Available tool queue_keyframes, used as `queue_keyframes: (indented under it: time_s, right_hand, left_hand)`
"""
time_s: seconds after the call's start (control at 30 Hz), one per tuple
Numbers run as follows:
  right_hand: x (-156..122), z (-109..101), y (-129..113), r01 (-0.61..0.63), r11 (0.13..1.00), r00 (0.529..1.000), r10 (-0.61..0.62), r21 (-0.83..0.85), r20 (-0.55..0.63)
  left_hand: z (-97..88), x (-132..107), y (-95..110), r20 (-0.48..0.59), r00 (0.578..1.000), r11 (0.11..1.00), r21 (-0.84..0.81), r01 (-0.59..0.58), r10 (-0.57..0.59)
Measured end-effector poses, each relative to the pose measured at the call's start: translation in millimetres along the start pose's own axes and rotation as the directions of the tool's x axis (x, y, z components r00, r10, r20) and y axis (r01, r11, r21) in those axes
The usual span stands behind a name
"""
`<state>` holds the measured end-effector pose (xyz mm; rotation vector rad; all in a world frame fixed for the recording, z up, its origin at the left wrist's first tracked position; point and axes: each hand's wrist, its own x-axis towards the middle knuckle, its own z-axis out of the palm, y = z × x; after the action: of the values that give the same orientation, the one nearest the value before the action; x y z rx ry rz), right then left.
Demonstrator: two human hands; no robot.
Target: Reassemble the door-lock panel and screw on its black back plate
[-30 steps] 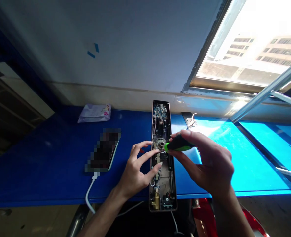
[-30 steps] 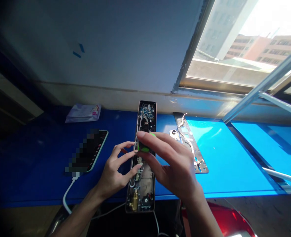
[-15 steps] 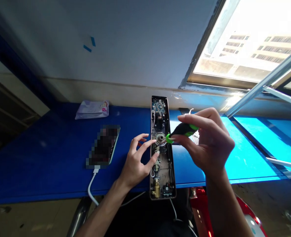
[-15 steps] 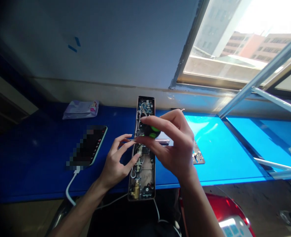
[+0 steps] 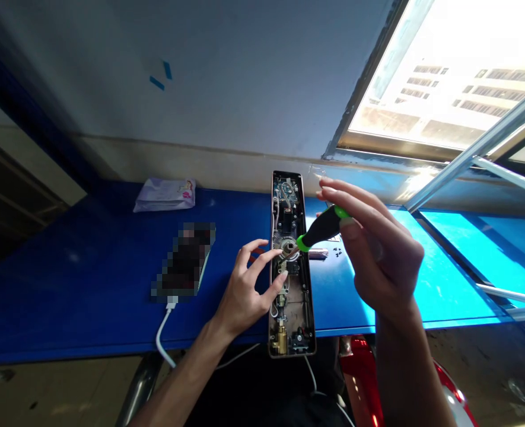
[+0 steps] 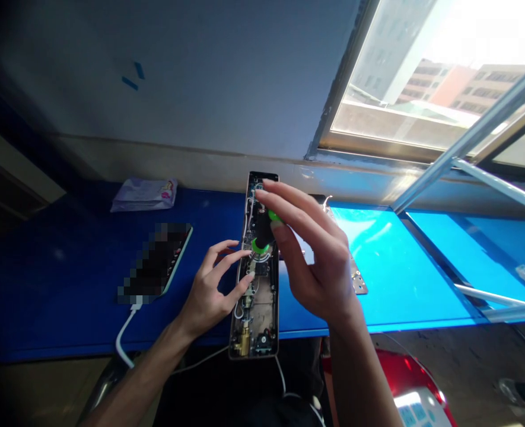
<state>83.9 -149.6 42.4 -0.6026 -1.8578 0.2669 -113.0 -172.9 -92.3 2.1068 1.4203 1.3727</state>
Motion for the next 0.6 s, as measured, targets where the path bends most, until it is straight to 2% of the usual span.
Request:
queue_keyframes:
  time_s: [0.07,0.13,0.23,0.3,0.37,0.43,0.47,0.53,0.6]
  right_hand:
    - [0.2,0.3,-2.0,-0.027,0.996,0.999,0.024,0.090,0.041]
    - [0.9,1.0,-1.4,-0.009,0.996,1.000,0.009,0.088,-0.004]
    - [3.2,1.8,2.6,0.045,0.996,0.992,-0.054,-0.083,-0.114]
    - [4.2,2.1,4.4,0.059,0.986,0.989,-0.079,-0.154,-0.123]
    - [3.5,2.2,4.2,0.038,0.993,0.996,-0.046,-0.113,-0.071]
    - [1.1,2.5,2.8,-0.005,1.000,1.000,0.005,-0.002,-0.009]
    - [-0.3,2.7,2.3,-0.021,0.999,1.000,0.021,0.034,-0.013]
    - [-2.9,2.8,2.1,-0.014,1.000,0.997,0.015,0.023,-0.069]
    - [-4.2,2.5,3.1,0.026,0.997,0.988,-0.036,-0.072,-0.149]
  left_hand:
    - [0.3,-0.3,-0.3,0.002,1.000,1.000,-0.006,-0.002,0.002]
    - [0.5,-0.6,-0.8,0.006,1.000,1.000,-0.010,-0.001,0.001]
    - [0.5,-0.9,-1.4,0.013,1.000,1.000,-0.009,0.009,-0.009]
    - [0.0,-0.6,-1.1,0.017,1.000,1.000,-0.009,0.017,-0.017]
    - [-0.6,-0.1,-0.4,0.020,1.000,1.000,-0.010,0.020,-0.019]
    - [-0.8,0.4,0.2,0.016,1.000,1.000,-0.009,0.016,-0.016]
    - [-0.7,0.6,0.3,0.014,1.000,1.000,-0.007,0.014,-0.013]
    - [-0.2,0.5,0.1,0.010,1.000,1.000,-0.002,0.010,-0.010]
    - [0.3,0.1,-0.3,0.009,1.000,1.000,0.002,0.011,-0.011]
